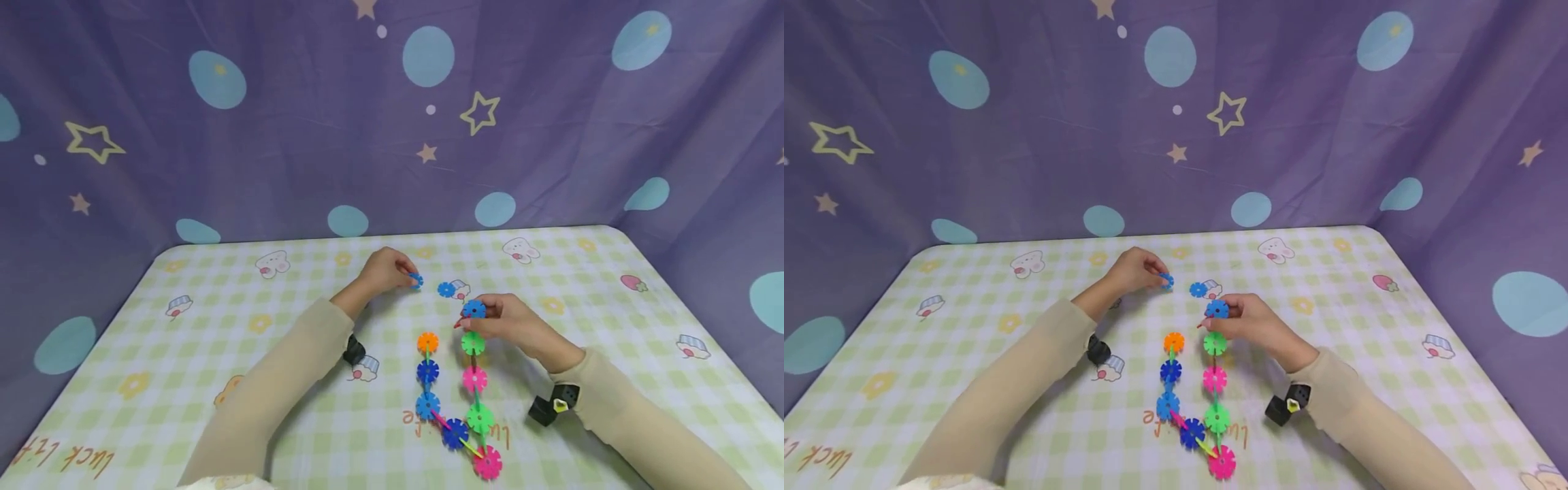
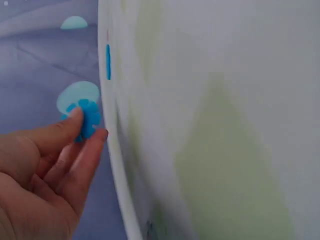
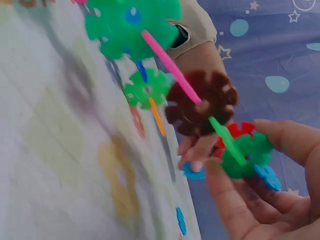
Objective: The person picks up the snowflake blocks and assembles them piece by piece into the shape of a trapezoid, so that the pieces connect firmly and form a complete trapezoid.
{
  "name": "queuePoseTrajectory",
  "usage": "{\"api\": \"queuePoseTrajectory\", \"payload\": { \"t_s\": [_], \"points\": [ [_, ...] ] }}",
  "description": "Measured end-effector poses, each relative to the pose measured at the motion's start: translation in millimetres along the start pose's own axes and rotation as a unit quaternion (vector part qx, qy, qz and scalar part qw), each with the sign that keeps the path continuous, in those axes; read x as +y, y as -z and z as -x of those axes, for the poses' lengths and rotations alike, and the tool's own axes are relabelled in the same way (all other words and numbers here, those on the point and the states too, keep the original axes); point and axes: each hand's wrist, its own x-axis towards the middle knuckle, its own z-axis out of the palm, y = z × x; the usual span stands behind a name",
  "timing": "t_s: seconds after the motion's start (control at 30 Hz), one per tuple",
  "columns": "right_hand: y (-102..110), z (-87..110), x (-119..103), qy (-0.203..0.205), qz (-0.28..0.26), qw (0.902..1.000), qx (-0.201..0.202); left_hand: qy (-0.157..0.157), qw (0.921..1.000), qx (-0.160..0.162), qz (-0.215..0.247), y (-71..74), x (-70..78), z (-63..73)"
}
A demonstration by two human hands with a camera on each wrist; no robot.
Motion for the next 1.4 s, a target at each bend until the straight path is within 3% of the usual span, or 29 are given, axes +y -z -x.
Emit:
{"api": "queuePoseTrajectory", "payload": {
  "t_s": [0.07, 0.2, 0.37, 0.5, 0.93, 1.4],
  "points": [
    [-3.1, -0.5, 0.2, 0.002, -0.017, 0.9998, 0.011, -0.002, 0.9990, 0.000, 0.044, 0.4, -0.1, 9.8],
    [-10.6, -1.5, 0.5, 0.020, -0.046, 0.9984, 0.025, -0.032, 0.9910, -0.037, 0.125, -2.1, -1.3, 34.1],
    [-16.9, -4.5, 0.2, 0.030, -0.056, 0.9967, 0.050, -0.059, 0.9783, -0.073, 0.185, -8.3, 3.2, 63.3],
    [-18.6, -4.9, 0.6, 0.021, -0.059, 0.9962, 0.061, -0.050, 0.9697, -0.083, 0.224, -14.6, 8.7, 76.7],
    [-24.6, -8.6, -2.1, 0.016, -0.083, 0.9949, 0.055, 0.024, 0.9527, -0.099, 0.286, -27.1, 12.8, 82.9],
    [-26.0, -8.6, -3.2, -0.012, -0.126, 0.9890, 0.077, 0.061, 0.9435, -0.090, 0.313, -32.5, 11.1, 78.2]
  ]
}}
